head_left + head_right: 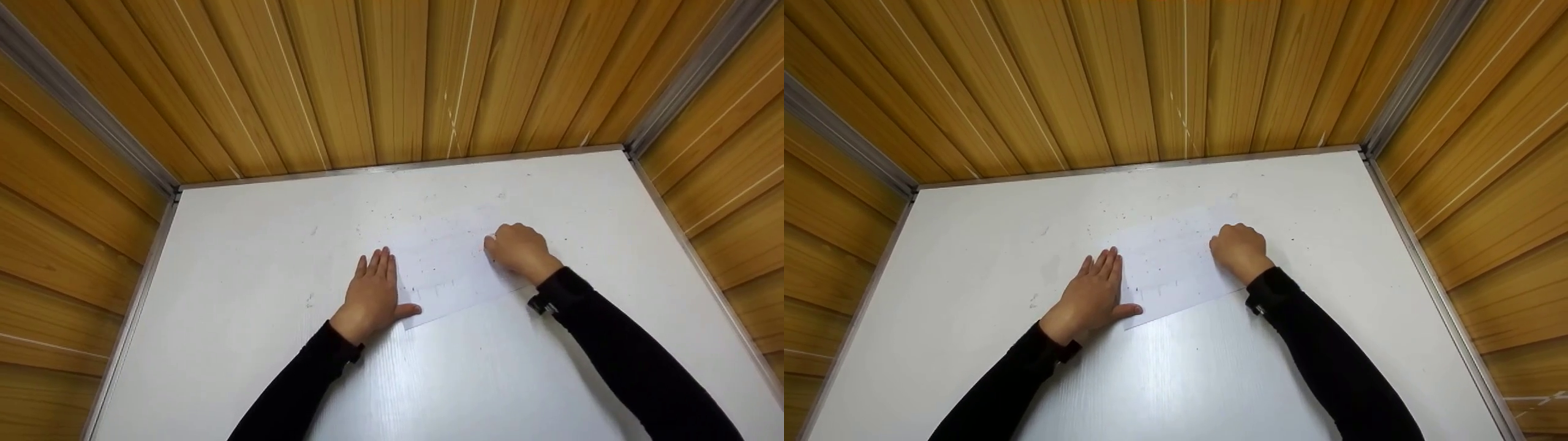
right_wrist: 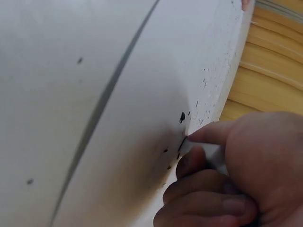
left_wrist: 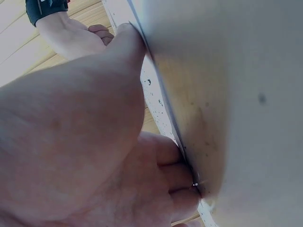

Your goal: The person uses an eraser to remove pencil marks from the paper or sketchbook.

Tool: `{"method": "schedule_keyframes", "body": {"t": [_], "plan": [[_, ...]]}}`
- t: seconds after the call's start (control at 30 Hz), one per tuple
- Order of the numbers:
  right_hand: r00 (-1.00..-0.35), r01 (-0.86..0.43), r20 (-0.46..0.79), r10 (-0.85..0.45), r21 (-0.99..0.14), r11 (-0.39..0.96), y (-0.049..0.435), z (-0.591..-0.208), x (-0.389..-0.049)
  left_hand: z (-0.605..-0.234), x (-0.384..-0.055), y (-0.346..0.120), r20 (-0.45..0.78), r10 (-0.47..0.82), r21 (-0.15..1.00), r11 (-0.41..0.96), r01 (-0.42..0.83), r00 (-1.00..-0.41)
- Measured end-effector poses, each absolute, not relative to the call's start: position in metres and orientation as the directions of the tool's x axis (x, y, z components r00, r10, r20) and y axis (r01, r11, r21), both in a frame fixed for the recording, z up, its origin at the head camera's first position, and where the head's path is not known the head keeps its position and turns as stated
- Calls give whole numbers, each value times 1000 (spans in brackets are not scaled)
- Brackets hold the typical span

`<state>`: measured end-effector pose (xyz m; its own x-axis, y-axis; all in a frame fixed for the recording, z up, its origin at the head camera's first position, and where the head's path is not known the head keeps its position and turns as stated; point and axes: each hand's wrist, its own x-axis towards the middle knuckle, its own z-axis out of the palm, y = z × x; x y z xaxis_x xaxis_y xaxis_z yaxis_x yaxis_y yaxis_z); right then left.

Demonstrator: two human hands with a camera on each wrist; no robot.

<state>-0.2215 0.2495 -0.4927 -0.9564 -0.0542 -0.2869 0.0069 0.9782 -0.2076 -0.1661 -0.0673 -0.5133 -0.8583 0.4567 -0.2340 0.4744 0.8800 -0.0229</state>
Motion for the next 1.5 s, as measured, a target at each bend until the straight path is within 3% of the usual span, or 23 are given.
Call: {"method": "schedule_keyframes", "body": {"t": [0.13,0.33,0.5,0.63,1.03,1.33,1.5], "plan": [[-944,-148,-293,-150,-30,989,214,-488,-222,-514,-166,-68,-230,461,-34,877,480,-857],[-940,-140,-282,-194,-200,970,130,-488,-227,-516,-167,-69,-219,467,-32,874,484,-857],[-937,-165,-271,-221,-213,963,90,-498,-234,-517,-167,-67,-214,475,-23,871,491,-853],[-952,-126,-243,-188,-247,961,105,-507,-243,-515,-166,-67,-218,476,-48,867,497,-852],[-948,71,-314,-51,-365,928,252,-499,-267,-518,-164,-70,-219,467,-24,875,483,-857],[-969,69,-245,-30,-385,920,224,-491,-250,-520,-165,-68,-217,472,-6,875,484,-855],[-961,-41,-235,-144,-395,918,175,-489,-226,-516,-167,-69,-205,476,-1,874,486,-856]]}}
